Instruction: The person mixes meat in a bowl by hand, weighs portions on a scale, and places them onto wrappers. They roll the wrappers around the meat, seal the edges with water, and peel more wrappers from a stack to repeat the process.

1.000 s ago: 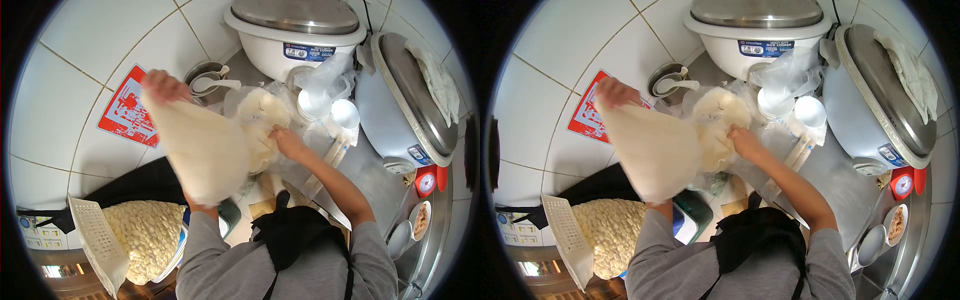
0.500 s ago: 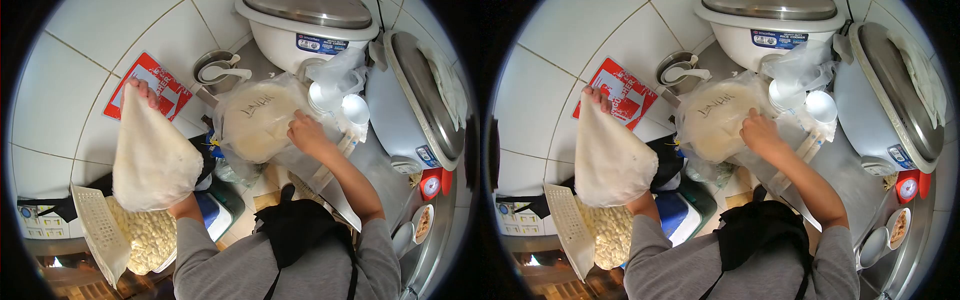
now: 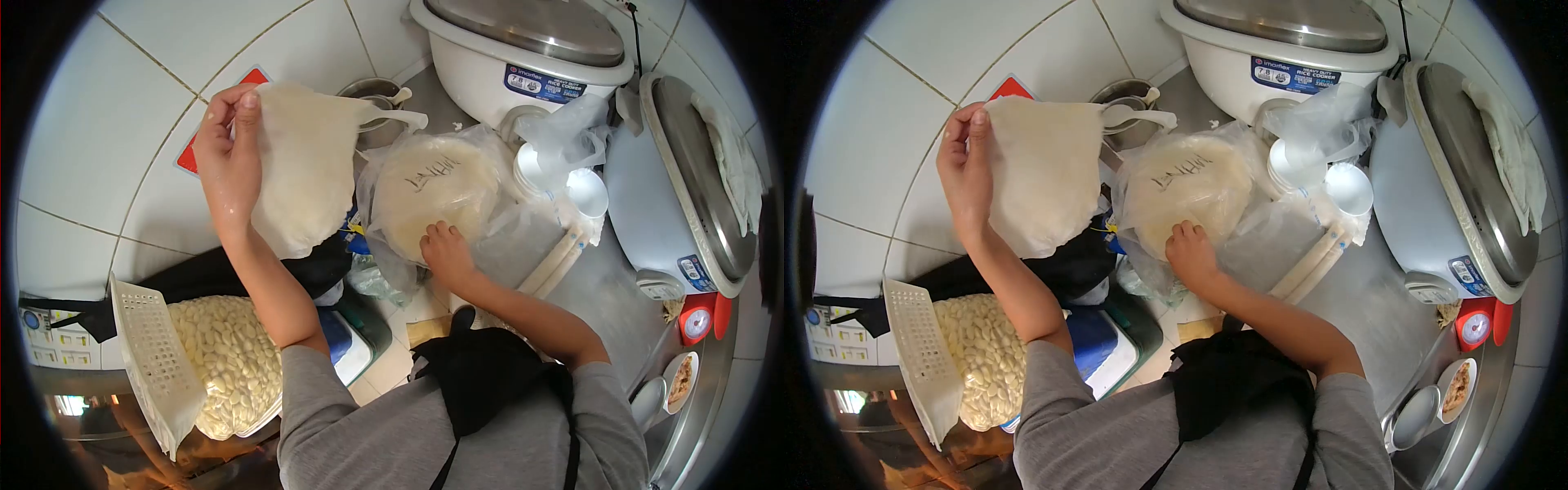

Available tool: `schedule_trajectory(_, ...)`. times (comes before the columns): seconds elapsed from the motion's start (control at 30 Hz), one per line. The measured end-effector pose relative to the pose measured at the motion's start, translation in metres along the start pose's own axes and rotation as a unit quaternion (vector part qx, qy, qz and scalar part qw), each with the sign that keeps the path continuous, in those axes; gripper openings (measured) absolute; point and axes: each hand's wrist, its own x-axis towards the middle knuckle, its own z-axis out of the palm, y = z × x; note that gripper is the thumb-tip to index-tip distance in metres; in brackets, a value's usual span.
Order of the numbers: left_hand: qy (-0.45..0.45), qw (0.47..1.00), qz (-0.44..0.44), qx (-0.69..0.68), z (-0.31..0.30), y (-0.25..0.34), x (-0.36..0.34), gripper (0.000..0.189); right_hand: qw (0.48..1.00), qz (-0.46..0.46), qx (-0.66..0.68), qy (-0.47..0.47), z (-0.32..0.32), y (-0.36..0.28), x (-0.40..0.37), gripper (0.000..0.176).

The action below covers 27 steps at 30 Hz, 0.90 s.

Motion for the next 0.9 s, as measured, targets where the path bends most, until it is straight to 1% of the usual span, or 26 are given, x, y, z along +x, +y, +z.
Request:
schedule_trajectory(0.03,-0.004,1.000,-0.021,0.020,0.000,-0.001,0.002,0.031,1.000,0.016,-0.014,-0.007,0.003,0.000,0.000,0.014)
schedule_trajectory(0.07,-0.003,1.000,-0.020,0.020,0.000,-0.002,0.004,0.031,0.999,0.031,-0.029,-0.015,0.007,0.001,0.000,0.016)
schedule_trajectory(0.2,0.015,0.999,-0.035,0.035,-0.004,-0.011,0.005,0.035,0.998,0.026,-0.036,-0.038,0.003,0.003,-0.002,0.016)
schedule_trajectory(0.27,0.022,0.998,-0.043,0.037,-0.006,-0.014,0.004,0.036,0.997,-0.013,-0.043,-0.057,-0.001,0.005,-0.004,0.015)
schedule_trajectory(0.3,0.023,0.998,-0.044,0.036,-0.008,-0.015,0.004,0.037,0.997,-0.014,-0.044,-0.057,0.000,0.007,-0.006,0.015)
schedule_trajectory(0.37,0.028,0.998,-0.045,0.036,-0.011,-0.018,0.004,0.038,0.998,-0.053,-0.012,-0.042,0.003,0.010,-0.006,0.013)
schedule_trajectory(0.4,0.022,0.998,-0.043,0.032,-0.013,-0.020,0.004,0.038,0.998,-0.055,-0.013,-0.042,0.000,0.011,-0.004,0.013)
schedule_trajectory(0.47,0.018,0.998,-0.043,0.030,-0.018,-0.023,0.004,0.039,0.993,0.016,0.104,-0.057,-0.005,0.014,0.000,0.012)
schedule_trajectory(0.5,0.011,0.998,-0.048,0.028,-0.020,-0.025,0.004,0.038,0.993,0.014,0.104,-0.058,-0.012,0.014,0.003,0.012)
schedule_trajectory(0.53,0.003,0.998,-0.053,0.026,-0.022,-0.026,0.005,0.038,0.975,0.065,0.212,-0.023,-0.023,0.015,0.007,0.013)
schedule_trajectory(0.57,0.005,0.998,-0.053,0.027,-0.024,-0.027,0.005,0.038,0.942,0.115,0.316,0.012,-0.036,0.016,0.010,0.015)
schedule_trajectory(0.6,0.007,0.998,-0.061,0.023,-0.026,-0.029,0.006,0.038,0.942,0.113,0.316,0.012,-0.051,0.016,0.013,0.015)
schedule_trajectory(0.67,0.010,0.997,-0.068,0.018,-0.029,-0.034,0.008,0.037,0.916,0.105,0.387,0.019,-0.086,0.013,0.020,0.020)
schedule_trajectory(0.7,0.023,0.997,-0.067,0.020,-0.031,-0.039,0.010,0.037,0.916,0.105,0.387,0.019,-0.104,0.013,0.026,0.020)
schedule_trajectory(0.77,0.032,0.997,-0.064,0.020,-0.033,-0.040,0.012,0.037,0.870,0.064,0.484,0.064,-0.138,0.016,0.047,0.022)
schedule_trajectory(0.83,0.052,0.997,-0.057,0.016,-0.035,-0.035,0.014,0.036,0.825,0.056,0.558,0.072,-0.160,0.023,0.071,0.024)
schedule_trajectory(0.87,0.050,0.997,-0.054,0.016,-0.038,-0.037,0.016,0.036,0.824,0.056,0.558,0.076,-0.171,0.030,0.080,0.024)
schedule_trajectory(0.9,0.062,0.996,-0.055,0.020,-0.041,-0.041,0.018,0.036,0.793,0.067,0.602,0.065,-0.181,0.037,0.089,0.023)
